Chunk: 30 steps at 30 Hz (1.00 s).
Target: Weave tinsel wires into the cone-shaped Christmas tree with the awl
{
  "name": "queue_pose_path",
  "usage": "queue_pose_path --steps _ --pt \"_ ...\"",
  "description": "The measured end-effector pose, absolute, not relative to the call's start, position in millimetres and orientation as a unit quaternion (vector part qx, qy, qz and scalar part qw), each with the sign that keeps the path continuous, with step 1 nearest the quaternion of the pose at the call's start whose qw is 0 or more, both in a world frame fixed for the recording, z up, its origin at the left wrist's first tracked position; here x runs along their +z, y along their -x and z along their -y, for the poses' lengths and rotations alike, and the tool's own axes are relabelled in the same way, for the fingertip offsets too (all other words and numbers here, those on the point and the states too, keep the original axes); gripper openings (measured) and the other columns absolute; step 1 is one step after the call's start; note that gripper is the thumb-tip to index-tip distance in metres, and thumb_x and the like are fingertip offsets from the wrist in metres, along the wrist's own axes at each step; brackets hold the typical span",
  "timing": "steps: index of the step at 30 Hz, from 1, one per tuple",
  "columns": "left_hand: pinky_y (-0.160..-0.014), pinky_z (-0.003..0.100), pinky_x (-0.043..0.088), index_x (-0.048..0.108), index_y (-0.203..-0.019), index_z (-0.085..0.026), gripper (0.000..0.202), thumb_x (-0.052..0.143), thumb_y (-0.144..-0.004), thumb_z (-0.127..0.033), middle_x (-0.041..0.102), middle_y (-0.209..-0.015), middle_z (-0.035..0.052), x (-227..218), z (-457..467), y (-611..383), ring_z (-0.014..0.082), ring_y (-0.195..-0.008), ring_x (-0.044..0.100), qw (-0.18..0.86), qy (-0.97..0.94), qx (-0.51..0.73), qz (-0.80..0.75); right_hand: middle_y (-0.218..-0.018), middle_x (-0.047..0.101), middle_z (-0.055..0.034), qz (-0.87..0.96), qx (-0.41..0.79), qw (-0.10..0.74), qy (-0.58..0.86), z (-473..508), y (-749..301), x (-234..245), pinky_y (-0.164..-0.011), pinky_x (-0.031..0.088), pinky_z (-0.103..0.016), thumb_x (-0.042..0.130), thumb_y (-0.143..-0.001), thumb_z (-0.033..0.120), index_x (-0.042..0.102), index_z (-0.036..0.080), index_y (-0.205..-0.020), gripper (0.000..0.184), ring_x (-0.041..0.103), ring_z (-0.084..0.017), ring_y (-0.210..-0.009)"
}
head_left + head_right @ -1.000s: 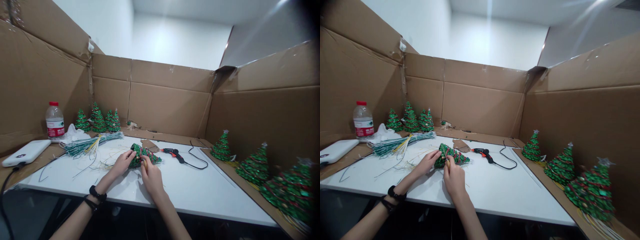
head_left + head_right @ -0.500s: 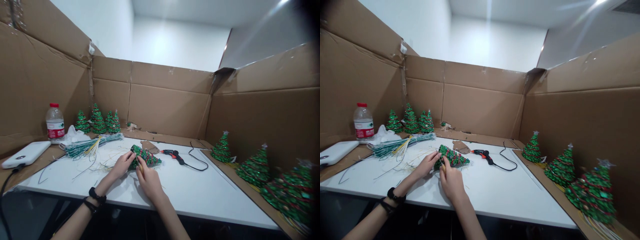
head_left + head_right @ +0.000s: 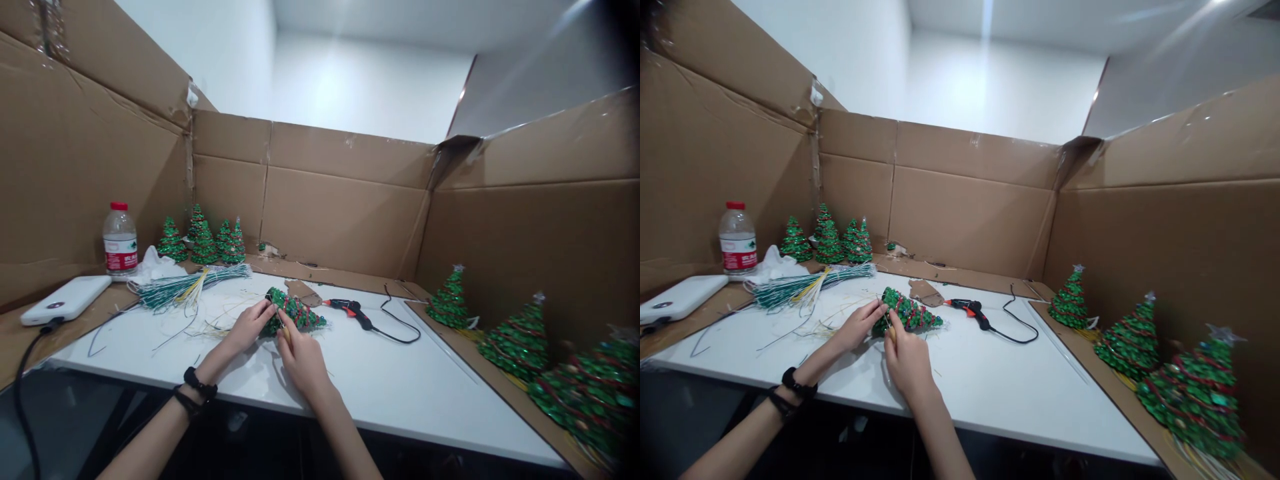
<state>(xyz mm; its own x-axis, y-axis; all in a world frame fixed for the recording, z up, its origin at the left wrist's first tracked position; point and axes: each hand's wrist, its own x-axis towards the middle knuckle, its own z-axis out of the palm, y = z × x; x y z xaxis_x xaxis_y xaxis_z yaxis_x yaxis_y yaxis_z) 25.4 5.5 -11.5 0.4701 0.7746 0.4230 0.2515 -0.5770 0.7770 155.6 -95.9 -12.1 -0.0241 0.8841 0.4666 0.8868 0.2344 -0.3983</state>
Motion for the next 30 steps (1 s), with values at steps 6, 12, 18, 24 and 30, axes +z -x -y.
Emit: queue_pose_path --steps 6,12,18,24,30 --pt "-0.078 0.030 0.040 0.049 -0.074 -0.020 0.032 0.038 -0.088 -0.047 0.053 -0.080 0.0029 -12.1 -10.0 -27.0 0.0182 -0.081 0.049 0.313 -0.795 0.424 -0.301 -0.079 0.072 -0.0062 0.713 -0.007 0.322 0.622 94.3 -157.1 -13.2 -0.056 0.036 -0.023 0.035 -0.094 0.025 0.042 0.020 -0.138 0.045 0.066 -0.019 -0.066" --pt "-0.068 0.027 0.038 0.043 -0.068 -0.021 0.033 0.041 -0.083 -0.051 0.044 -0.071 -0.0006 -4.9 -5.1 -25.4 0.0162 -0.071 0.044 0.352 -0.782 0.420 -0.297 -0.080 0.072 -0.0057 0.706 -0.003 0.333 0.624 95.6 -157.4 -11.7 -0.058 0.037 -0.023 0.035 -0.093 0.024 0.046 0.022 -0.135 0.043 0.067 -0.020 -0.069" --pt "-0.065 0.028 0.037 0.041 -0.066 -0.021 0.038 0.043 -0.079 -0.057 0.041 -0.067 -0.0016 -4.0 -6.6 -25.1 0.0156 -0.067 0.042 0.353 -0.785 0.411 -0.301 -0.081 0.072 -0.0063 0.703 -0.009 0.323 0.634 96.7 -156.5 -8.9 -0.058 0.038 -0.022 0.035 -0.093 0.024 0.050 0.022 -0.131 0.041 0.067 -0.019 -0.069" --pt "-0.066 0.028 0.038 0.043 -0.067 -0.020 0.035 0.041 -0.081 -0.052 0.044 -0.068 -0.0008 -6.1 -7.4 -25.9 0.0159 -0.068 0.043 0.350 -0.783 0.419 -0.298 -0.080 0.072 -0.0064 0.702 -0.011 0.330 0.631 96.4 -156.5 -8.2 -0.059 0.039 -0.023 0.035 -0.093 0.026 0.051 0.022 -0.132 0.042 0.066 -0.020 -0.069" --pt "-0.065 0.028 0.037 0.044 -0.069 -0.020 0.033 0.039 -0.083 -0.049 0.043 -0.068 -0.0011 -5.6 -5.3 -25.8 0.0158 -0.067 0.043 0.347 -0.790 0.411 -0.295 -0.080 0.072 -0.0061 0.700 0.003 0.345 0.625 97.3 -157.3 -6.6 -0.060 0.039 -0.023 0.035 -0.093 0.026 0.053 0.021 -0.129 0.041 0.066 -0.019 -0.071"
